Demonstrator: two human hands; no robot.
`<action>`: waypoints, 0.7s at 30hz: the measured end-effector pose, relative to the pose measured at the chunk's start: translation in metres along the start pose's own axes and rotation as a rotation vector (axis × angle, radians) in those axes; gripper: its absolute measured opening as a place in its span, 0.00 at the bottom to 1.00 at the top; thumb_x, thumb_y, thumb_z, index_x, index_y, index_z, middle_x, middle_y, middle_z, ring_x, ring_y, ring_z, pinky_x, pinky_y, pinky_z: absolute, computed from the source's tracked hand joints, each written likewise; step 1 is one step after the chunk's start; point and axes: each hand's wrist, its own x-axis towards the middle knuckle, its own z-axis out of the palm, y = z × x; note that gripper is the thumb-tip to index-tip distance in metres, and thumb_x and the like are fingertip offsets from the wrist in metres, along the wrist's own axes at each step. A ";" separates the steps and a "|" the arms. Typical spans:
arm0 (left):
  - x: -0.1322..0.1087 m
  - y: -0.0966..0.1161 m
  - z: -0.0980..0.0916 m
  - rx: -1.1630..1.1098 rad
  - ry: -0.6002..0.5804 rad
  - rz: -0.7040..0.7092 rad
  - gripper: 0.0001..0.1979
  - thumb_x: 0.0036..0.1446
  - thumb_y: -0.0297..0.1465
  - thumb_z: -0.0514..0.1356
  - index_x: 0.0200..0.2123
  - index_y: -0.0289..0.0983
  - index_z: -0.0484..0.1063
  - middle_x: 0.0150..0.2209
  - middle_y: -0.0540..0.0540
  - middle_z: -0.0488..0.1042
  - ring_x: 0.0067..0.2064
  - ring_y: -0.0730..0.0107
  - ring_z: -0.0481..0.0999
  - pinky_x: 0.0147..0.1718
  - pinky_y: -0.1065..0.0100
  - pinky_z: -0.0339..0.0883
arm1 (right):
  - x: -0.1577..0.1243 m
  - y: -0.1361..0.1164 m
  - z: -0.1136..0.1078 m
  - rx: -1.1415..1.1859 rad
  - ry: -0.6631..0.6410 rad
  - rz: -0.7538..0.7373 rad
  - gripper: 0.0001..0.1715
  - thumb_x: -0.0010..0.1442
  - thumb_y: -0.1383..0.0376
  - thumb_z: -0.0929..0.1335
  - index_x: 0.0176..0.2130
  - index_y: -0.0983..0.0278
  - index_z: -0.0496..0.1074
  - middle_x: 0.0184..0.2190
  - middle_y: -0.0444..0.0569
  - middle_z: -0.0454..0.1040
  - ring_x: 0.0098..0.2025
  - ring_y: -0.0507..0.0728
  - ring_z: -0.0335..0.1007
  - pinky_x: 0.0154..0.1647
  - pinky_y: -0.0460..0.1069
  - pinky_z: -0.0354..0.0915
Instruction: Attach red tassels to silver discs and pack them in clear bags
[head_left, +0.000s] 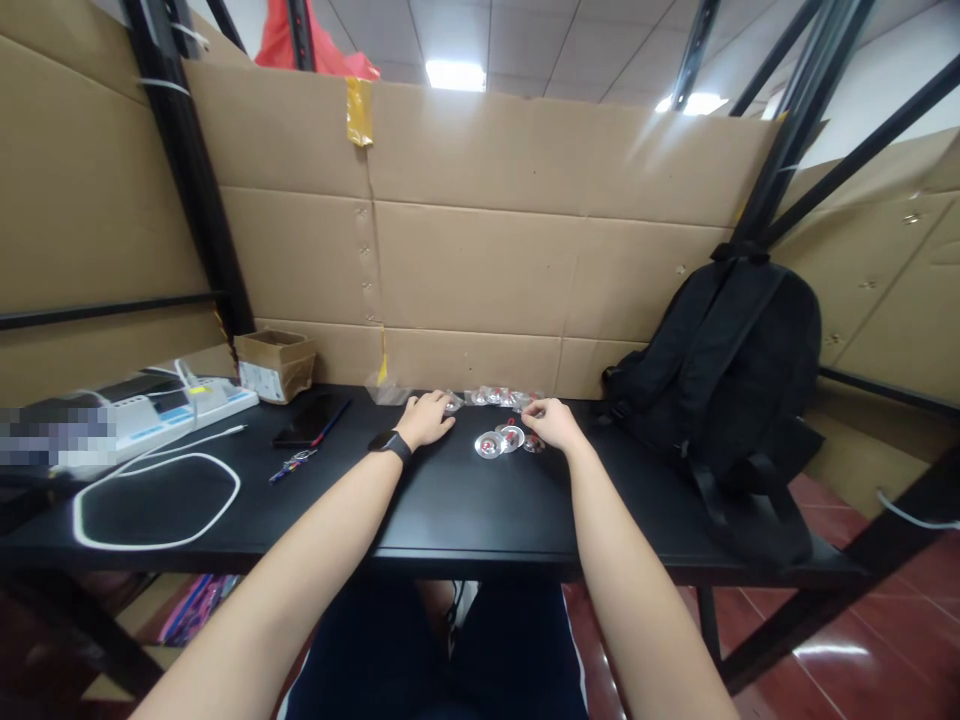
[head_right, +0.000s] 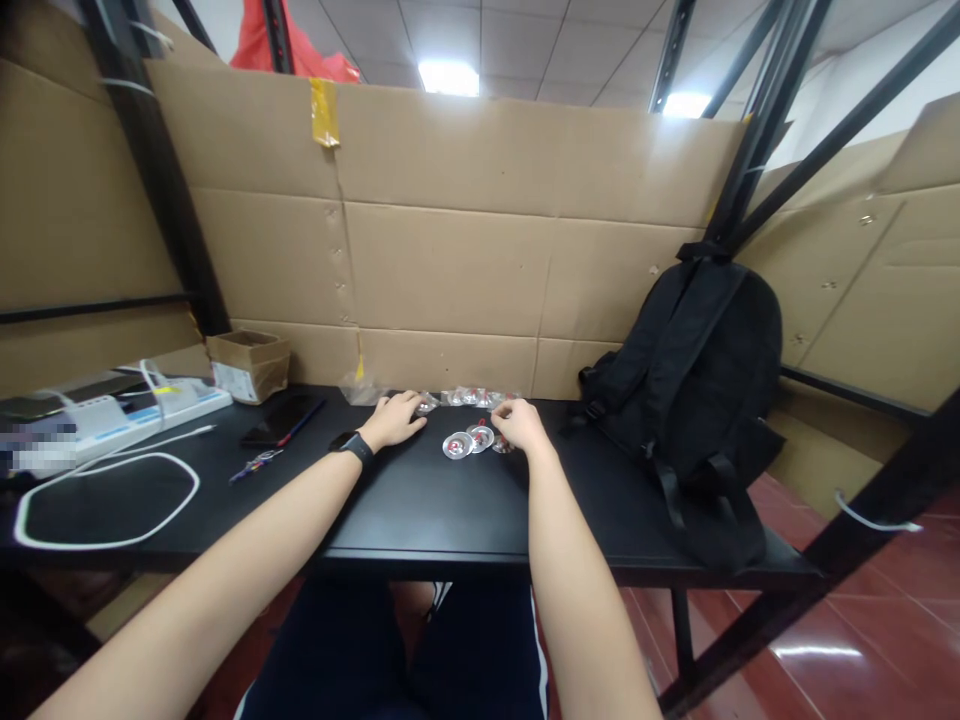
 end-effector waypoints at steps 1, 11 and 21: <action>0.000 0.001 0.000 -0.025 0.017 0.004 0.24 0.62 0.40 0.53 0.60 0.43 0.64 0.63 0.37 0.64 0.63 0.50 0.62 0.58 0.48 0.54 | -0.001 -0.001 0.001 0.016 -0.004 0.005 0.06 0.53 0.65 0.71 0.32 0.63 0.80 0.31 0.49 0.81 0.30 0.55 0.76 0.34 0.45 0.66; 0.002 0.003 -0.002 -0.114 -0.023 -0.054 0.19 0.53 0.34 0.60 0.50 0.44 0.74 0.53 0.40 0.75 0.53 0.52 0.74 0.53 0.51 0.61 | 0.001 0.003 0.004 0.013 0.028 -0.021 0.08 0.54 0.62 0.70 0.31 0.63 0.80 0.28 0.48 0.80 0.27 0.55 0.75 0.33 0.47 0.65; -0.005 0.003 -0.022 -0.414 0.110 -0.039 0.09 0.55 0.35 0.60 0.35 0.41 0.80 0.37 0.43 0.82 0.42 0.58 0.80 0.47 0.64 0.68 | -0.003 -0.024 0.009 0.085 0.058 -0.140 0.10 0.54 0.61 0.69 0.32 0.64 0.79 0.32 0.50 0.80 0.35 0.56 0.74 0.40 0.48 0.65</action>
